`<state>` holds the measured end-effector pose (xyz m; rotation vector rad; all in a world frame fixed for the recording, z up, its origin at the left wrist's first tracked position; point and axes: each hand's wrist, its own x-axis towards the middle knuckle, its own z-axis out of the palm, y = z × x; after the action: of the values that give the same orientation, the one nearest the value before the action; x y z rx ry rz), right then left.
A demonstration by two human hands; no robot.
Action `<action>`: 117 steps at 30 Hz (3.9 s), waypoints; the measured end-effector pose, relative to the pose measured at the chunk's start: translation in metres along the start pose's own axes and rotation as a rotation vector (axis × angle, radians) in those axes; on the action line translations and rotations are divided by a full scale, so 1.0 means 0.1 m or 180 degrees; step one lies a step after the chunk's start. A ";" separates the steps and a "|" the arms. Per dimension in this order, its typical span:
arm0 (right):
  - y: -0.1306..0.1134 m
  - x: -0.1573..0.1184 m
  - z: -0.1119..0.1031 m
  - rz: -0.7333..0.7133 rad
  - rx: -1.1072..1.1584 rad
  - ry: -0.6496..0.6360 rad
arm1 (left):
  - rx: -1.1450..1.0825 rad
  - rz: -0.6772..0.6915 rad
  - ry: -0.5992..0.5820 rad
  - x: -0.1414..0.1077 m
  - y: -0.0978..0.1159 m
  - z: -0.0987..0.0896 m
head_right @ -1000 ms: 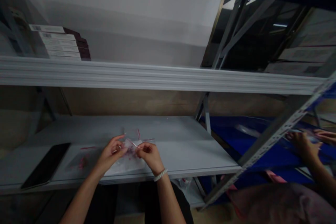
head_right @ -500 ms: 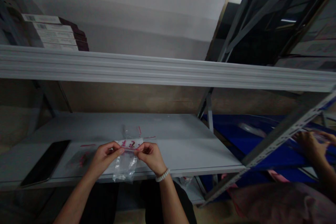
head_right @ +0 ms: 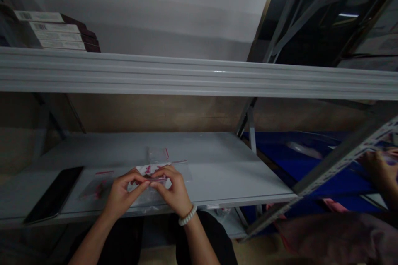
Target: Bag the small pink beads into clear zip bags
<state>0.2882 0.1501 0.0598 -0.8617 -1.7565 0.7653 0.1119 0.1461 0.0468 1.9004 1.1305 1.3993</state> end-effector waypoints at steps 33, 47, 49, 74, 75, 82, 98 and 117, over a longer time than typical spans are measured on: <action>0.88 0.11 -0.46 0.1492 -0.0466 0.1152 | -0.0533 -0.0993 0.1337 0.02 -0.26 -0.06; 1.14 0.13 -0.55 0.1760 -0.2191 0.1178 | -0.0082 -0.0938 0.1903 -0.04 -0.33 -0.36; 1.09 0.15 -0.53 0.1711 -0.2291 0.1175 | 0.0089 -0.0900 0.1944 -0.06 -0.34 -0.44; 0.32 0.39 1.04 0.0437 -0.0069 0.0328 | 0.2254 -0.1074 0.1261 -0.33 -0.83 -0.98; 0.34 0.40 0.99 0.0716 0.0176 0.0386 | 0.2187 -0.0822 0.1394 -0.31 -0.80 -0.95; 0.38 0.40 0.50 0.2047 0.2199 -0.0143 | 0.1339 0.0517 0.0419 -0.12 -0.37 -0.44; 0.33 0.21 0.09 0.2343 0.2354 -0.0326 | 0.0685 0.0560 0.0193 -0.06 -0.06 -0.14; 0.25 0.15 0.24 0.1781 0.1840 -0.0639 | -0.0231 -0.0775 0.0109 -0.08 -0.02 0.11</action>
<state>0.2664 0.1736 0.0399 -0.8923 -1.3342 1.6780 0.1210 0.1409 0.0371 1.6325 1.2627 1.3227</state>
